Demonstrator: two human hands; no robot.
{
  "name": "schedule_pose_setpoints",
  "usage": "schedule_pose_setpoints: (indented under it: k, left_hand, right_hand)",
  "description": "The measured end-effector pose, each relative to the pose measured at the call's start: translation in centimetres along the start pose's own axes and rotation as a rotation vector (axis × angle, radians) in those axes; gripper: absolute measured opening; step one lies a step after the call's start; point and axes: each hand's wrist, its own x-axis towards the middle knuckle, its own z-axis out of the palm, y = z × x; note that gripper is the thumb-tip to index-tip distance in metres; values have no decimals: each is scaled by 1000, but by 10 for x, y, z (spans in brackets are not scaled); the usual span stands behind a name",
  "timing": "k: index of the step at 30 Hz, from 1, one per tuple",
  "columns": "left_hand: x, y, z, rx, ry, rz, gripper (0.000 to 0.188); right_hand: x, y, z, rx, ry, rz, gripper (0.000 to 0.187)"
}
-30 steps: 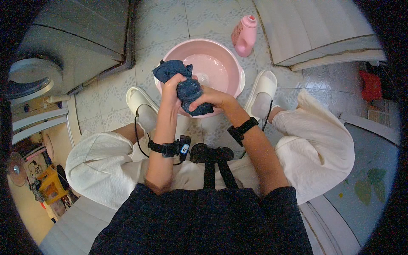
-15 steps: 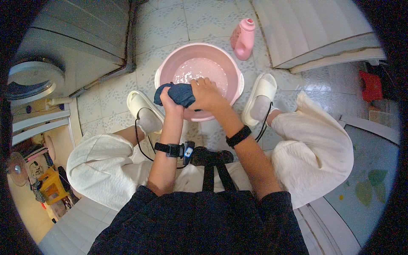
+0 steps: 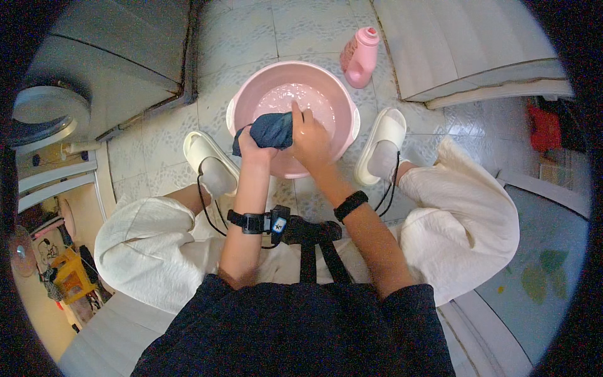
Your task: Hand-washing a dark garment in a pink plastic basin on a tiled floor.
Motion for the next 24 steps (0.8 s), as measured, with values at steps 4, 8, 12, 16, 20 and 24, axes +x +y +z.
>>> schedule_pose_setpoints:
  k: [4, 8, 12, 16, 20, 24]
  left_hand:
    - [10, -17, -2, 63, 0, 205, 21]
    - [-18, -14, 11, 371, -248, 350, 22]
    - [-19, 2, 11, 470, -492, 165, 19]
    - [-17, 3, 8, 543, -554, 104, 20]
    - [-26, 1, 15, 571, -604, 170, 18]
    - [-15, 13, 12, 510, -587, 211, 19]
  right_hand:
    - [-8, 26, 32, 301, -186, 158, 53]
    - [-16, 32, 42, 815, -282, 278, 39]
    - [-15, 28, 31, 1015, -496, 333, 41]
    - [-12, 23, 16, 1092, -689, 449, 50]
    - [-14, 29, 23, 1047, -640, 466, 53]
    - [-17, 35, 29, 869, -200, 179, 56]
